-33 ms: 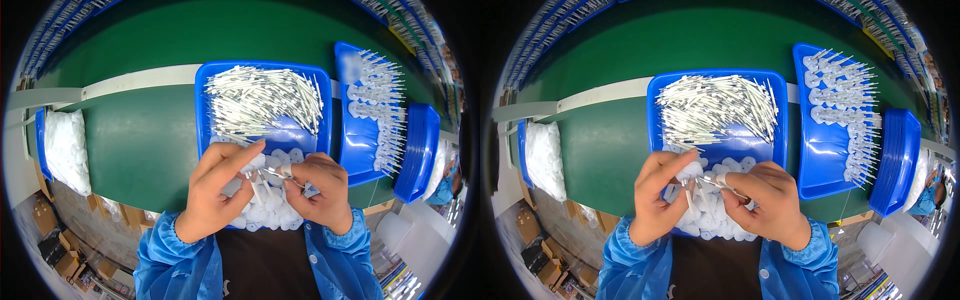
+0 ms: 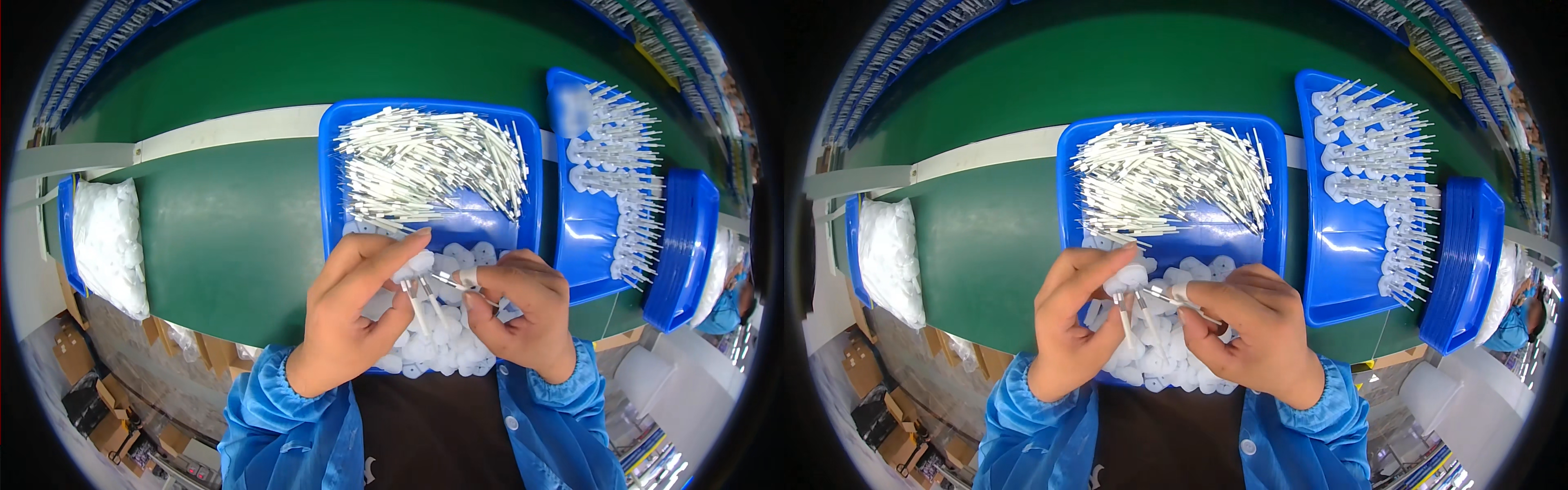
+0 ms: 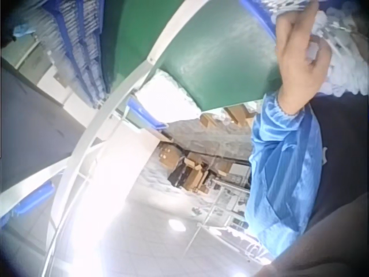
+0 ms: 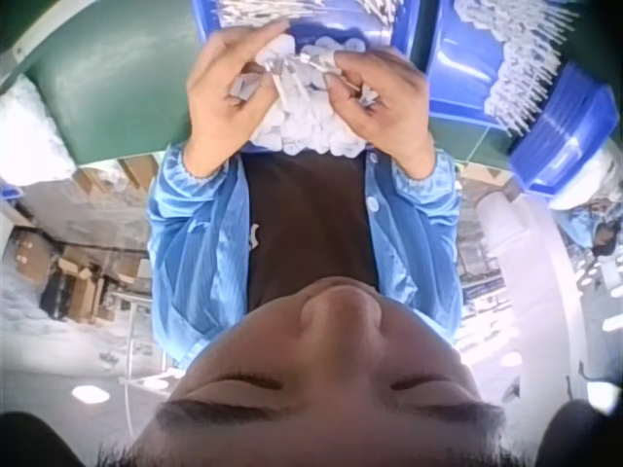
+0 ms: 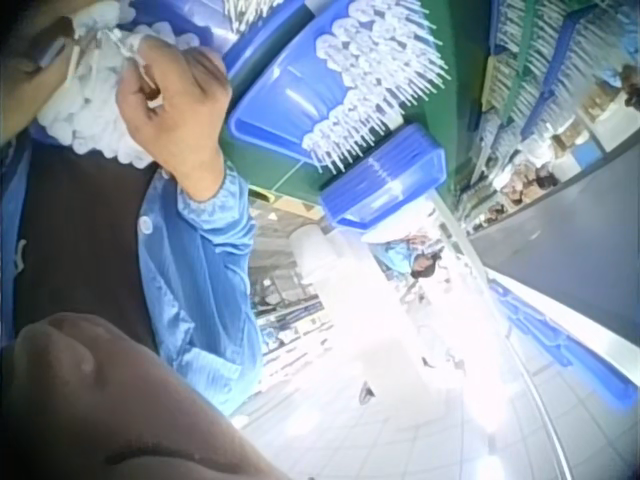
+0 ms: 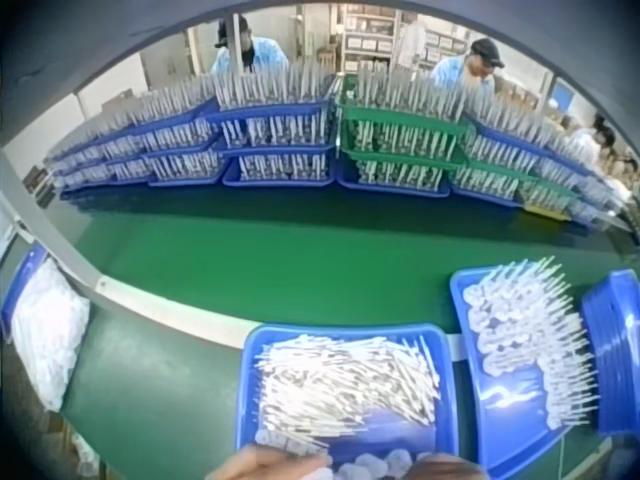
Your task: The person repeatedly picks a white plastic cap and a metal stick, inserts the stick into the cap, and places the assembled unit into a blue tray. The process is continuous and repetitive, with the person handling the components one at a time.
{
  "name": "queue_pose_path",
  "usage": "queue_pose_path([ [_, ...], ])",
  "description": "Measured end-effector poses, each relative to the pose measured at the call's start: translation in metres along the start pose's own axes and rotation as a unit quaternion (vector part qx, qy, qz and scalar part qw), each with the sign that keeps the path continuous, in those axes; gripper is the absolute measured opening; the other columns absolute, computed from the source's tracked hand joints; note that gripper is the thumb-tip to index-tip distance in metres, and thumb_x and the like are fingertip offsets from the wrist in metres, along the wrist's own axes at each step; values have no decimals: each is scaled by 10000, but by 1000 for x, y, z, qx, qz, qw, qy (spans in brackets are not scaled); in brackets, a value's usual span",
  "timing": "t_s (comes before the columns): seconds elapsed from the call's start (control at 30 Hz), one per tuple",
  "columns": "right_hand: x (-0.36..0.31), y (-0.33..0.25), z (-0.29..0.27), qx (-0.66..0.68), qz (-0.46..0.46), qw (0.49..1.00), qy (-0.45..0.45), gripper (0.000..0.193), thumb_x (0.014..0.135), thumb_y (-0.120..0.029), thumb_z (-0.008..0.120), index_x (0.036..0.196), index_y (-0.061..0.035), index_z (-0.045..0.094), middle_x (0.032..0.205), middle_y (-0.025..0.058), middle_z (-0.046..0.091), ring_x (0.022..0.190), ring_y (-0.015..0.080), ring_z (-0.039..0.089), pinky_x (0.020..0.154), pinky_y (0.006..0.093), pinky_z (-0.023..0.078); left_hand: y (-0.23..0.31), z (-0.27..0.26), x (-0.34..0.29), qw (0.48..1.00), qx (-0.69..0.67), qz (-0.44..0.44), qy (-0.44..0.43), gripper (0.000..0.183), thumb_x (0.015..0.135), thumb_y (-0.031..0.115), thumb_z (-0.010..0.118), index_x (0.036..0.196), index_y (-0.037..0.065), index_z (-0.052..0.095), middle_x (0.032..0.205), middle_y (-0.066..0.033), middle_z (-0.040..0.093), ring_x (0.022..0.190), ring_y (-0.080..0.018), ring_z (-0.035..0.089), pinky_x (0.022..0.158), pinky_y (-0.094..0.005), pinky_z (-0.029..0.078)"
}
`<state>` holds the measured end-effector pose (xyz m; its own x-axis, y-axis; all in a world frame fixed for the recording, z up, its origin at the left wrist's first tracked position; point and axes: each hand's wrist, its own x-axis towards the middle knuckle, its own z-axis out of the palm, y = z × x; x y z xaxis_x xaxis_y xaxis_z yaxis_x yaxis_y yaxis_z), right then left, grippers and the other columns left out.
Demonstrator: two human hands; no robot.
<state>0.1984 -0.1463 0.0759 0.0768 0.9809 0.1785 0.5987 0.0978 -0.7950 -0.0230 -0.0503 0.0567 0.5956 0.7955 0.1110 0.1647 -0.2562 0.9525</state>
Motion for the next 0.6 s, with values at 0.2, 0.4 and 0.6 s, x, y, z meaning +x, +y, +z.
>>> queue_pose_path([
  [0.2,0,-7,8,7,3,1000,15,276,826,-10,869,1088,-48,788,651,15,667,547,194,659,618,337,503,-1,2,-1,999,16,3,42,609,791,-179,765,1365,24,780,1158,-120,711,950,-213,714,781,-306,629],
  [0.4,-2,-8,13,13,32,999,21,238,841,-49,892,1055,-58,789,643,19,662,524,200,640,577,343,486,-1,1,-2,1000,17,5,20,544,809,-184,760,1313,17,801,1181,-125,721,958,-208,729,807,-306,632],
  [0.6,4,-2,14,-36,13,999,13,188,852,-119,929,968,-89,784,643,32,668,520,211,639,564,341,479,-3,1,-1,1000,-17,-2,7,528,834,-157,748,1320,44,803,1208,-127,792,998,-251,770,849,-344,619],
])
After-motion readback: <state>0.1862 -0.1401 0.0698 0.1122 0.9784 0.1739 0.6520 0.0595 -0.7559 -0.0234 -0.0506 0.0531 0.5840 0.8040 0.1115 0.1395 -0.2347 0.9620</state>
